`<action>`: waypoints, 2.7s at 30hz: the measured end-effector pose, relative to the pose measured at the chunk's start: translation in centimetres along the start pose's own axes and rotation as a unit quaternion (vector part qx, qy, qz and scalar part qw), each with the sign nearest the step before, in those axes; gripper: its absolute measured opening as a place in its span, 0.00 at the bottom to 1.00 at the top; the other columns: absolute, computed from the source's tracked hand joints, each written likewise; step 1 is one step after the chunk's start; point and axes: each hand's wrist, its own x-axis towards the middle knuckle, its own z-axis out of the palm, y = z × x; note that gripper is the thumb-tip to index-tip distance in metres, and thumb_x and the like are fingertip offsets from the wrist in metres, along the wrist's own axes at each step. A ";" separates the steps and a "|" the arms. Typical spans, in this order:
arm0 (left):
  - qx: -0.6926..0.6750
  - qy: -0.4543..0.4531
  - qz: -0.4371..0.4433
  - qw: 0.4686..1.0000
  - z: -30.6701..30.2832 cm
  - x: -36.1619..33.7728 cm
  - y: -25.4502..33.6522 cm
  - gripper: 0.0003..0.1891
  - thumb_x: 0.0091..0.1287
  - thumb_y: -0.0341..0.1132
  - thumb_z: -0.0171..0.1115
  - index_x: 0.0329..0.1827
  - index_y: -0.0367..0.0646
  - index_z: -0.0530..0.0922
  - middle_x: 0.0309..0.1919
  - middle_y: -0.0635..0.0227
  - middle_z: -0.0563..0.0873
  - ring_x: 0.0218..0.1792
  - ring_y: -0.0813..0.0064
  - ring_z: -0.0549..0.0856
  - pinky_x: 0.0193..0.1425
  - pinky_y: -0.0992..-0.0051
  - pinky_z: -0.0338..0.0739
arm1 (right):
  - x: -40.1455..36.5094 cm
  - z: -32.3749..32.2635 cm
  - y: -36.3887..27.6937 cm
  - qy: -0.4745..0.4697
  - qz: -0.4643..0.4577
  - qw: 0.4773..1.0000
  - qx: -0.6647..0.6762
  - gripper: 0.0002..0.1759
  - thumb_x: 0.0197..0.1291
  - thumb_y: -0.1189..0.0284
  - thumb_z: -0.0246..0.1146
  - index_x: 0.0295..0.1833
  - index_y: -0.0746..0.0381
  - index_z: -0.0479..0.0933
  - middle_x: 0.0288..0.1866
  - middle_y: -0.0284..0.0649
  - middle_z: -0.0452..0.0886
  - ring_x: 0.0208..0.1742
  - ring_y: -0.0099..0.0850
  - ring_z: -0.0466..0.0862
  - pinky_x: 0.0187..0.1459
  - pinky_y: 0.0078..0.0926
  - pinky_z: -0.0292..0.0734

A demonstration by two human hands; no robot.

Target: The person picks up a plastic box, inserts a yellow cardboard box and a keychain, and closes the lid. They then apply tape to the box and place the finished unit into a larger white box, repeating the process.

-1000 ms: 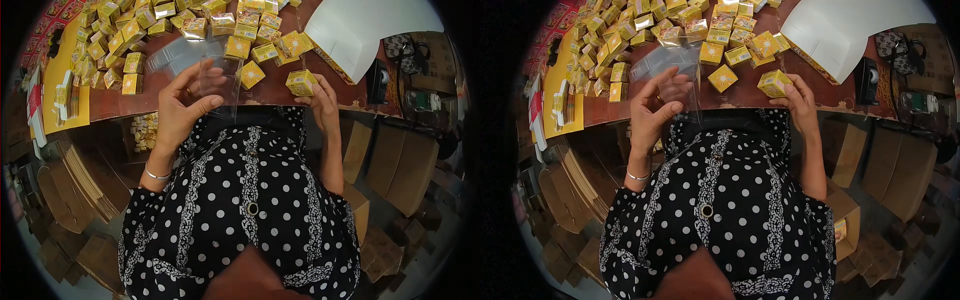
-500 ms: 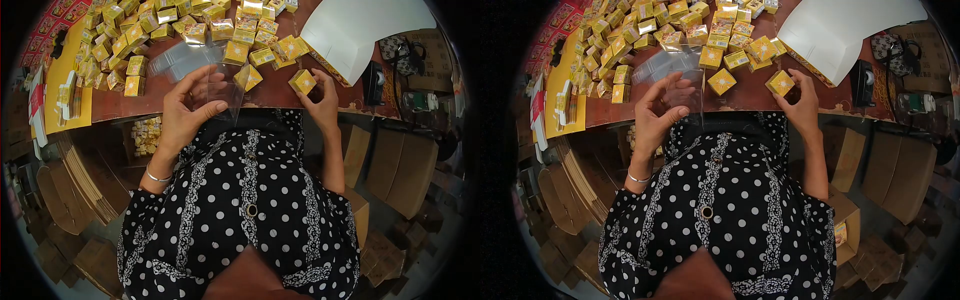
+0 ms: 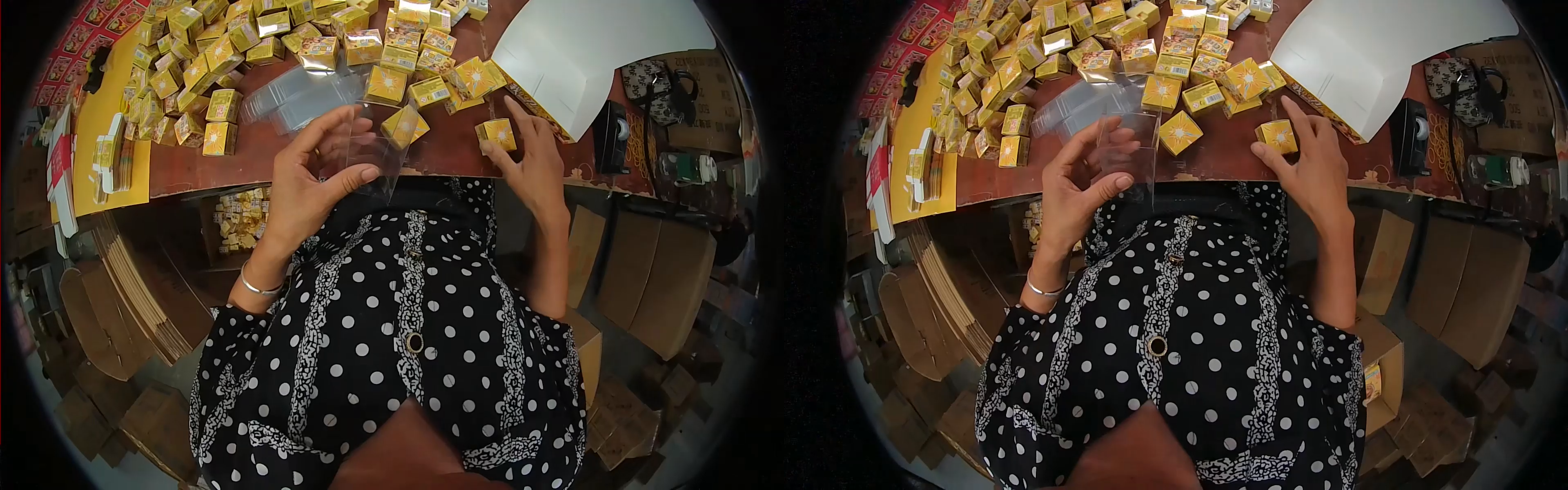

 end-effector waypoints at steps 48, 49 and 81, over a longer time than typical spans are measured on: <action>0.091 -0.050 0.083 0.991 3.6 -0.8 -0.3 0.36 0.61 0.26 0.78 0.74 0.39 0.73 0.59 0.61 0.86 0.59 0.72 0.85 0.66 0.71 0.81 | -1.2 -3.3 -8.4 0.153 -0.283 0.927 0.193 0.22 0.54 0.80 0.76 0.55 0.66 0.81 0.58 0.49 0.85 0.58 0.43 0.86 0.59 0.35 0.81; 0.072 -0.048 0.074 0.993 3.7 -0.8 -0.2 0.36 0.61 0.26 0.78 0.74 0.39 0.73 0.59 0.61 0.86 0.59 0.72 0.85 0.66 0.70 0.81 | -1.2 -3.3 -8.5 0.145 -0.284 0.927 0.196 0.22 0.53 0.80 0.77 0.55 0.65 0.81 0.58 0.49 0.85 0.58 0.43 0.86 0.59 0.35 0.81; -0.103 -0.078 0.063 0.990 4.6 -0.3 -1.4 0.37 0.72 0.23 0.66 0.83 0.42 0.61 0.66 0.62 0.79 0.61 0.78 0.81 0.65 0.76 0.78 | -0.4 0.5 -8.2 0.047 -0.255 0.906 0.336 0.05 0.67 0.78 0.68 0.46 0.67 0.83 0.58 0.47 0.86 0.63 0.37 0.81 0.76 0.43 0.64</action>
